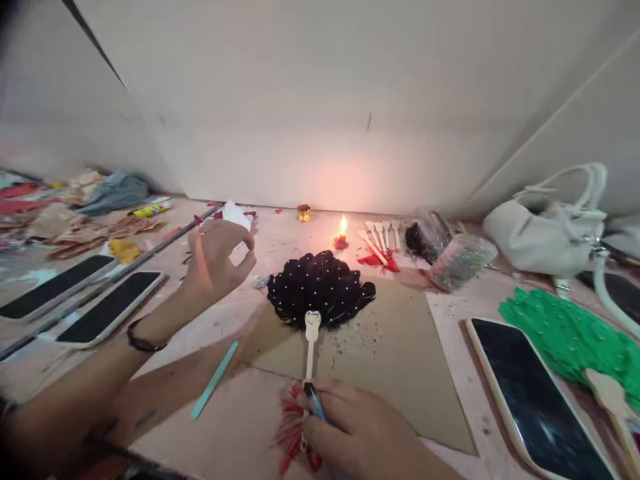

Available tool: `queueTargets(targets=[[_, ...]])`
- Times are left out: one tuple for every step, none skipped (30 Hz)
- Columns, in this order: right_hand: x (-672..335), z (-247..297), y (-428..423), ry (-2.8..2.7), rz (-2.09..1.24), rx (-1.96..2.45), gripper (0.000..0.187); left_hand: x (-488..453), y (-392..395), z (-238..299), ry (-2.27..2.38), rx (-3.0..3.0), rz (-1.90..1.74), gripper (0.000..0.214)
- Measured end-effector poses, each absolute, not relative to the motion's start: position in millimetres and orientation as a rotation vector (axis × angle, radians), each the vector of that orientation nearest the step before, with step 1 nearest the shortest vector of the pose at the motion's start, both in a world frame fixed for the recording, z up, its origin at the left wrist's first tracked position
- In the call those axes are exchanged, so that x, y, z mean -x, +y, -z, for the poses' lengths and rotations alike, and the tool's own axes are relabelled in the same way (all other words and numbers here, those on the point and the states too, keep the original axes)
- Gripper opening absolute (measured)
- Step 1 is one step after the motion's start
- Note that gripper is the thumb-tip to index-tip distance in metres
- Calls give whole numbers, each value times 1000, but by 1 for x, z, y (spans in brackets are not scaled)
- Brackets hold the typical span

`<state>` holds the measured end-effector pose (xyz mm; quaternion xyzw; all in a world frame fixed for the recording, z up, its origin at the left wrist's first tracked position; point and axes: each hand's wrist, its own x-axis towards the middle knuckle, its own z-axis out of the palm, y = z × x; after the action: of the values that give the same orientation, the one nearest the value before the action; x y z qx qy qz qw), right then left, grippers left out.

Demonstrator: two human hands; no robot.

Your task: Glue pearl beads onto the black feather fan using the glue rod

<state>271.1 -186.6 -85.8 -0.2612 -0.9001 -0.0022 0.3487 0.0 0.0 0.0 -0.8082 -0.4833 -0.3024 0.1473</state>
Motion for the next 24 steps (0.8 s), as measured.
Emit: queueTargets(targets=[[-274,84,-187,-2371,-27,678,25,3,3,1,-1393,2333,850,11],[-277,83,-187,-2401,-59,680,22,5,6,3,-1400,2343,825,12],[-279,82,-187,-2423,-93,682,21,7,9,5,-1411,2357,795,13],[-280,82,-187,-2437,-129,684,21,8,11,7,-1427,2382,750,15],[-281,83,-187,-2436,-159,688,22,10,13,9,-1448,2404,707,16],[-281,84,-187,-2433,-192,695,23,10,15,11,-1470,2423,672,15],[-280,85,-187,-2428,-226,703,24,11,16,12,-1490,2436,643,14],[-280,87,-187,-2418,-253,711,24,11,17,13,-1504,2449,616,13],[-279,89,-187,-2408,-273,721,24,12,17,14,-1513,2463,590,13],[-278,91,-188,-2401,-288,731,24,12,18,15,-1518,2477,564,13],[-278,93,-188,-2397,-297,742,23,12,18,15,-1518,2489,535,15],[-277,96,-188,-2397,-300,748,23,13,18,15,-1510,2503,504,17],[-276,98,-189,-2399,-297,747,23,14,19,16,-1494,2515,473,18],[-275,100,-189,-2403,-289,742,22,14,19,17,-1476,2526,442,19],[-275,102,-190,-2408,-279,738,21,15,20,18,-1462,2533,411,20],[-275,103,-190,-2411,-271,736,20,16,21,19,-1456,2537,382,21],[-275,104,-190,-2412,-264,733,20,16,22,21,-1456,2538,359,22],[-275,103,-190,-2411,-257,733,20,17,23,22,-1459,2538,345,23],[-275,102,-190,-2406,-249,734,20,18,24,24,-1458,2540,340,24],[-276,100,-189,-2402,-239,728,20,19,25,25,-1449,2544,345,25],[-276,99,-189,-2400,-230,717,20,20,26,26,-1430,2549,358,25],[-276,97,-189,-2398,-223,710,20,21,26,28,-1404,2555,372,26],[-276,96,-188,-2397,-218,708,20,21,27,28,-1377,2559,383,25],[-276,96,-188,-2394,-215,709,19,22,27,29,-1355,2562,393,25]])
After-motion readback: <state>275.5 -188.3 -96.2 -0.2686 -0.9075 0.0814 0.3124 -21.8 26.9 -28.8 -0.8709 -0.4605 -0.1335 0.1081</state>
